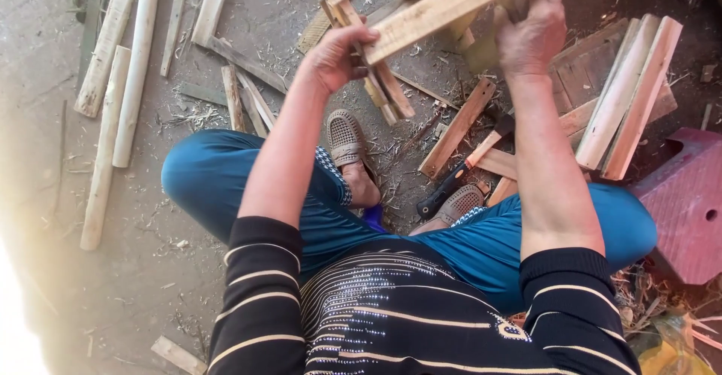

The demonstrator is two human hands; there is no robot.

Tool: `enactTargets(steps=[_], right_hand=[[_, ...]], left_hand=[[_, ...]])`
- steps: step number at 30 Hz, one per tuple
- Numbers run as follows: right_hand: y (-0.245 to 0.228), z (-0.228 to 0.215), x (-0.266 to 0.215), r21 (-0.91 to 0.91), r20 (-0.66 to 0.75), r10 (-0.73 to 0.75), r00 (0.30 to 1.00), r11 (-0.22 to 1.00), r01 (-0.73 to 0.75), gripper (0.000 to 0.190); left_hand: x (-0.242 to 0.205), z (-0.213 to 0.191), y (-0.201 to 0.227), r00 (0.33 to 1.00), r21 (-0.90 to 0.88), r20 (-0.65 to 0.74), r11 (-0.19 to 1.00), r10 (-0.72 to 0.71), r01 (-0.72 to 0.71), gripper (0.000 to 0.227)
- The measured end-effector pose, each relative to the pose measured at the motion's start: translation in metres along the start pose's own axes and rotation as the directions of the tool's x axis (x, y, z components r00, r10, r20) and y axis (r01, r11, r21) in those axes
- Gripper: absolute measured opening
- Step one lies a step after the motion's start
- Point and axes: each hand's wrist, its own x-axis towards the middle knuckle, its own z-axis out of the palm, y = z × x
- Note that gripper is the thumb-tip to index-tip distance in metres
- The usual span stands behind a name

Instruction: Assembling a wooden frame or stool using a hammer and nails while sitting on the floor.

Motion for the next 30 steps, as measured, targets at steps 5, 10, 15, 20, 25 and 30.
enactTargets(steps=[5, 10, 15, 20, 25, 30], right_hand=[[-0.034, -0.002, -0.004, -0.026, -0.009, 0.009, 1.000, 1.000, -0.009, 0.024], [-0.058, 0.000, -0.009, 0.049, 0.054, 0.085, 0.995, 0.995, -0.088, 0.028], [-0.080, 0.007, -0.008, -0.007, 0.024, 0.093, 0.995, 0.996, -0.092, 0.031], [-0.091, -0.003, -0.003, 0.008, 0.143, 0.148, 0.979, 0.989, -0.151, 0.035], [-0.097, -0.012, -0.007, 0.032, 0.193, 0.139, 0.971, 0.988, -0.148, 0.042], [-0.094, -0.004, -0.016, 0.034, 0.158, 0.073, 0.985, 0.996, -0.079, 0.044]], left_hand=[[-0.004, -0.021, 0.023, 0.999, 0.014, 0.023, 0.999, -0.029, 0.029, 0.086], [-0.010, -0.048, 0.046, 0.997, 0.103, 0.078, 0.995, 0.001, -0.009, 0.063], [-0.017, -0.064, 0.066, 0.986, 0.208, 0.161, 0.978, -0.036, 0.002, 0.044], [-0.021, -0.067, 0.070, 0.988, 0.253, 0.151, 0.967, -0.027, -0.012, 0.048], [-0.025, -0.060, 0.053, 0.995, 0.211, -0.073, 0.977, 0.063, -0.046, 0.066], [-0.024, -0.062, 0.032, 0.990, 0.146, -0.118, 0.988, 0.075, -0.057, 0.070]])
